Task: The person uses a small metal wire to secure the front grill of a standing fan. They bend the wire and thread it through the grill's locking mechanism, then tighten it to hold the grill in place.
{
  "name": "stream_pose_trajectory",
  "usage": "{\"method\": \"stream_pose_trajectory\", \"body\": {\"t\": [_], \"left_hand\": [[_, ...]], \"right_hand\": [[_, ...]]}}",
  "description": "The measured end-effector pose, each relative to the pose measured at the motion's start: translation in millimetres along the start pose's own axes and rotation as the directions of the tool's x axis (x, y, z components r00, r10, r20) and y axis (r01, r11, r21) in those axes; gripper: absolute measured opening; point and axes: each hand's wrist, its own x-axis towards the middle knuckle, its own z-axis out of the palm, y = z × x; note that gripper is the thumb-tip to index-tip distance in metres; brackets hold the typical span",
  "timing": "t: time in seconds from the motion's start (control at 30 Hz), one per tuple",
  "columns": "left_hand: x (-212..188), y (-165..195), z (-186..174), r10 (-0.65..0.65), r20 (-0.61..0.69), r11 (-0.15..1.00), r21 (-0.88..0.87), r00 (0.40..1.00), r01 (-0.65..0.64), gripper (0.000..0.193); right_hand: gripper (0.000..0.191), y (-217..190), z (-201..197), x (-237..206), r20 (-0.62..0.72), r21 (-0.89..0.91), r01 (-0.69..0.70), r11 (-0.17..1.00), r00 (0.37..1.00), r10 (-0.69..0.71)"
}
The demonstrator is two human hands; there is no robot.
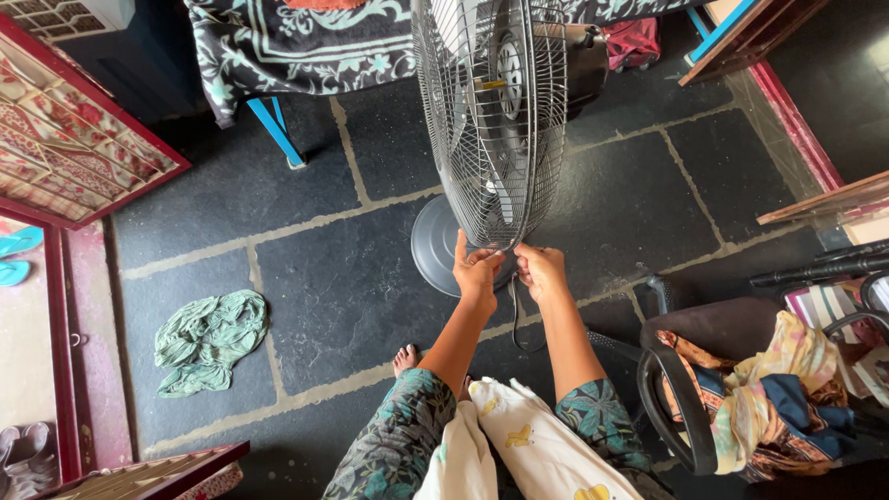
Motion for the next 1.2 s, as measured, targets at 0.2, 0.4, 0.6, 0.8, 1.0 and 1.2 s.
{"method": "stream_pose_trajectory", "body": {"t": [0.2, 0.4, 0.6, 0.8, 1.0, 1.2], "left_hand": [[-0.7, -1.9, -0.4, 0.058, 0.002, 0.998, -0.024, 0.998, -0.058, 0.099], [0.4, 1.4, -4.2, 0.041, 0.003, 0.992, 0.120, 0.999, -0.041, 0.093], [-1.6, 11.2, -8.6, 0.030, 0.116, 0.973, 0.223, 0.993, -0.056, 0.098], [-4.5, 18.7, -15.6, -0.018, 0.157, 0.971, 0.236, 0.987, -0.019, 0.086], [1.7, 20.8, -16.9, -0.045, 0.161, 0.993, 0.119, 0.986, 0.026, 0.062], [2.2, 25.5, -16.9, -0.048, 0.219, 0.986, 0.169, 0.975, 0.010, 0.053]], "right_hand": [[0.028, -0.5, 2.1, -1.7, -0.042, -0.249, 0.168, 0.954, 0.982, -0.184], [0.019, 5.2, -3.1, 4.1, 0.029, -0.281, 0.212, 0.936, 0.977, -0.212], [0.013, 11.2, -6.5, 4.7, 0.060, -0.152, 0.174, 0.973, 0.984, -0.167], [0.011, 10.8, -6.6, 4.6, 0.098, -0.121, 0.184, 0.975, 0.980, -0.173], [0.010, 13.3, -5.1, 6.5, 0.119, -0.068, 0.224, 0.972, 0.969, -0.215], [0.010, 20.3, -4.3, 8.1, 0.168, -0.049, 0.324, 0.945, 0.935, -0.312]]}}
